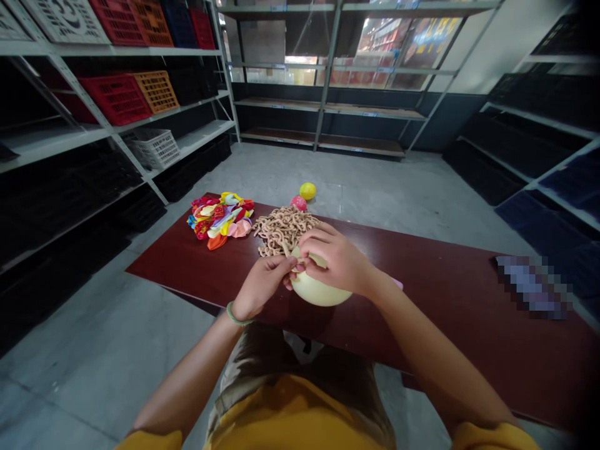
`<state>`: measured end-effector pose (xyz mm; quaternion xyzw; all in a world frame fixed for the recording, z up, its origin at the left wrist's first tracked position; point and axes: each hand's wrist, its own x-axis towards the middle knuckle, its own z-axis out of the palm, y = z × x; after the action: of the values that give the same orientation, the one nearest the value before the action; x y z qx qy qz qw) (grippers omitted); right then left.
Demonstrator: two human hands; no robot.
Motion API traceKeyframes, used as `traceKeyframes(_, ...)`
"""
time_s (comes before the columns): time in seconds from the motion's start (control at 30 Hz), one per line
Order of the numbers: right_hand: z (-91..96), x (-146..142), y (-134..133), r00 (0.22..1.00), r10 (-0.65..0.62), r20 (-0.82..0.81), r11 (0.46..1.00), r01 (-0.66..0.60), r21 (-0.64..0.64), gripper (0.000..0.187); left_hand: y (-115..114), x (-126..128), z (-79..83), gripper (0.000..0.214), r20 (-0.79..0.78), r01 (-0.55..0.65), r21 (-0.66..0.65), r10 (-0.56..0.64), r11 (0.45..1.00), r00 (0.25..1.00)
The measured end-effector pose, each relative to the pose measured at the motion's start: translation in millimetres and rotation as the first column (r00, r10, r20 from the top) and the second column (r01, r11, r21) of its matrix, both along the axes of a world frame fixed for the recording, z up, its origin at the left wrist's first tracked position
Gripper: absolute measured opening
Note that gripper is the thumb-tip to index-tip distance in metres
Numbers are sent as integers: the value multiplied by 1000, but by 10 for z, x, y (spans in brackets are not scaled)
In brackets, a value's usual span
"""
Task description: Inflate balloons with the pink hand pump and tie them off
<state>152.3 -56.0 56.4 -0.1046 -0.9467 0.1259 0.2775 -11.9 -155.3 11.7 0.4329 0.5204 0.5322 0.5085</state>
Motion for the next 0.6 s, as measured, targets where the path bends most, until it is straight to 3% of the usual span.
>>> traceKeyframes(0.23, -34, 5, -182, 990, -137, 26, 986, 134, 96, 12, 21, 63, 12, 32, 132, -85, -13, 86, 996, 987)
traceKeyframes(0.4, -68, 53, -246, 989, -149, 14, 984, 147, 99, 15, 40, -3, 29, 26, 313, -120, -55, 131, 991, 941)
traceKeyframes(0.6, 10, 55, -167, 982, -144, -125, 989, 146, 6, 11, 32, -100, 56, 23, 299, -26, -13, 28, 1000, 954)
